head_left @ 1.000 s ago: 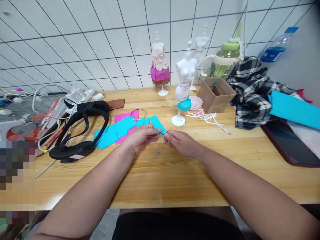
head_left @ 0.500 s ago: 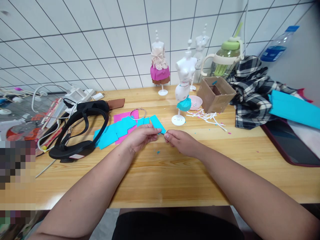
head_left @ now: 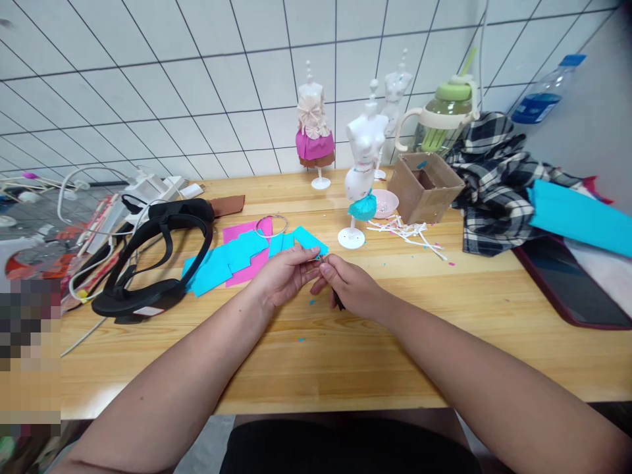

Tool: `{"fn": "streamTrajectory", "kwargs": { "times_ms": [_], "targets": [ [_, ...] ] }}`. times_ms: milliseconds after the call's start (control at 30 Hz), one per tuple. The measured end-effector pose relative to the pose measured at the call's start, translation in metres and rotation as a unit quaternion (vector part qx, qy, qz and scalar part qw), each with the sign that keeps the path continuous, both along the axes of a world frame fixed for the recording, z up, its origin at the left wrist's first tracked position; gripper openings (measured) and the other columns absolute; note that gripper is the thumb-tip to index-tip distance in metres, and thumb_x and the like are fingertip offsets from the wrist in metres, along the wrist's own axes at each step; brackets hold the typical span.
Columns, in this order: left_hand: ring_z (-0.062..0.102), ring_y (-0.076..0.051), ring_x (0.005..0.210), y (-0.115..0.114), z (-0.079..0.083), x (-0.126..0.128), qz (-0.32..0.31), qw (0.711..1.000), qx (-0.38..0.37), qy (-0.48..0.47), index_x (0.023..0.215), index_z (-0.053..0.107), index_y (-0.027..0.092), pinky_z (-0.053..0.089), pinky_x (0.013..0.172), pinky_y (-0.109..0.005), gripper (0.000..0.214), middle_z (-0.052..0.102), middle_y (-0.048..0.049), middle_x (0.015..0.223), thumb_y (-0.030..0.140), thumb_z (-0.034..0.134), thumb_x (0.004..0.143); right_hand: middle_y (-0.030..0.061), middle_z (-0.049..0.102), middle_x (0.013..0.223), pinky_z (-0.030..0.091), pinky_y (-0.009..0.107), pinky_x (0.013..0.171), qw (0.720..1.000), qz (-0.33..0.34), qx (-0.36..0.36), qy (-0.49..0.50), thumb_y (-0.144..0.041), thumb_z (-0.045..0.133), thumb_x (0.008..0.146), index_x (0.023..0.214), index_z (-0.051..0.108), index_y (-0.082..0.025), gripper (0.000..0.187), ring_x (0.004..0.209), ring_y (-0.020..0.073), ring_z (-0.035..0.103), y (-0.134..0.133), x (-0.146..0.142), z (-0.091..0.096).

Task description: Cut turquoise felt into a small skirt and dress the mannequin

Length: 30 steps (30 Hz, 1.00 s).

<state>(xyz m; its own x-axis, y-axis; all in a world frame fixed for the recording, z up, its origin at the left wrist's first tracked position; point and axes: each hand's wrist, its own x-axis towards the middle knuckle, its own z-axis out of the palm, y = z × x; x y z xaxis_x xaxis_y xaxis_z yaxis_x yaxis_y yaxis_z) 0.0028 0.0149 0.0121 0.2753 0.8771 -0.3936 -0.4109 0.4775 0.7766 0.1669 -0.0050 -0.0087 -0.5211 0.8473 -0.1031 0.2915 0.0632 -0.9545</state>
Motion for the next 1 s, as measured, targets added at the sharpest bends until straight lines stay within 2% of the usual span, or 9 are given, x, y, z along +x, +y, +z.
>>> {"fn": "streamTrajectory", "kwargs": {
  "times_ms": [167, 400, 600, 700, 900, 1000],
  "targets": [
    [0.066, -0.014, 0.071, 0.0013, -0.0017, 0.0001, 0.028, 0.999, -0.016, 0.010, 0.070, 0.063, 0.013, 0.053, 0.069, -0.025, 0.011, 0.069, -0.0052, 0.075, 0.012, 0.070, 0.078, 0.0012, 0.070, 0.088, 0.048, 0.024, 0.050, 1.000, -0.019, 0.004, 0.013, -0.045, 0.029, 0.102, 0.095, 0.044, -0.023, 0.028, 0.049, 0.0090, 0.058, 0.0018, -0.0002, -0.0022],
    [0.064, -0.015, 0.065, 0.0010, -0.0018, -0.0010, -0.003, 1.000, -0.004, -0.004, 0.069, 0.062, 0.013, 0.051, 0.059, -0.026, 0.013, 0.068, -0.0061, 0.072, 0.014, 0.071, 0.078, 0.0004, 0.070, 0.086, 0.048, 0.024, 0.049, 1.000, -0.015, 0.011, 0.022, -0.045, 0.030, 0.102, 0.094, 0.044, -0.023, 0.027, 0.048, 0.0092, 0.058, 0.0016, -0.0013, -0.0026],
    [0.064, -0.013, 0.068, -0.0003, 0.0008, 0.0011, 0.008, 1.000, -0.011, -0.004, 0.069, 0.066, 0.012, 0.052, 0.065, -0.024, 0.010, 0.068, -0.0055, 0.072, 0.012, 0.069, 0.079, 0.0009, 0.070, 0.087, 0.048, 0.024, 0.050, 1.000, -0.019, 0.010, 0.016, -0.044, 0.029, 0.102, 0.093, 0.044, -0.023, 0.028, 0.049, 0.0094, 0.058, 0.0019, -0.0010, -0.0019],
    [0.064, -0.014, 0.066, -0.0007, 0.0005, 0.0012, -0.003, 1.000, -0.003, -0.003, 0.070, 0.065, 0.013, 0.051, 0.063, -0.025, 0.010, 0.068, -0.0053, 0.071, 0.014, 0.071, 0.078, 0.0013, 0.070, 0.087, 0.048, 0.025, 0.050, 1.000, -0.017, 0.008, 0.018, -0.044, 0.029, 0.102, 0.094, 0.045, -0.023, 0.027, 0.049, 0.0100, 0.058, 0.0020, -0.0008, -0.0021],
    [0.063, -0.015, 0.068, 0.0007, -0.0019, -0.0016, -0.020, 1.000, 0.019, 0.009, 0.071, 0.065, 0.014, 0.050, 0.065, -0.028, 0.013, 0.068, -0.0047, 0.073, 0.019, 0.077, 0.073, -0.0007, 0.070, 0.084, 0.045, 0.022, 0.051, 1.000, -0.018, 0.016, 0.008, -0.041, 0.031, 0.101, 0.095, 0.046, -0.023, 0.024, 0.047, 0.0082, 0.055, 0.0007, -0.0017, 0.0012],
    [0.063, -0.014, 0.071, 0.0024, -0.0020, -0.0053, 0.000, 0.999, 0.025, 0.034, 0.066, 0.062, 0.016, 0.050, 0.072, -0.027, 0.021, 0.066, -0.0017, 0.071, 0.020, 0.082, 0.067, -0.0026, 0.069, 0.080, 0.042, 0.022, 0.051, 1.000, -0.004, 0.005, -0.006, -0.039, 0.032, 0.101, 0.092, 0.045, -0.023, 0.023, 0.045, 0.0075, 0.051, 0.0016, 0.0007, 0.0043]
  ]
}}
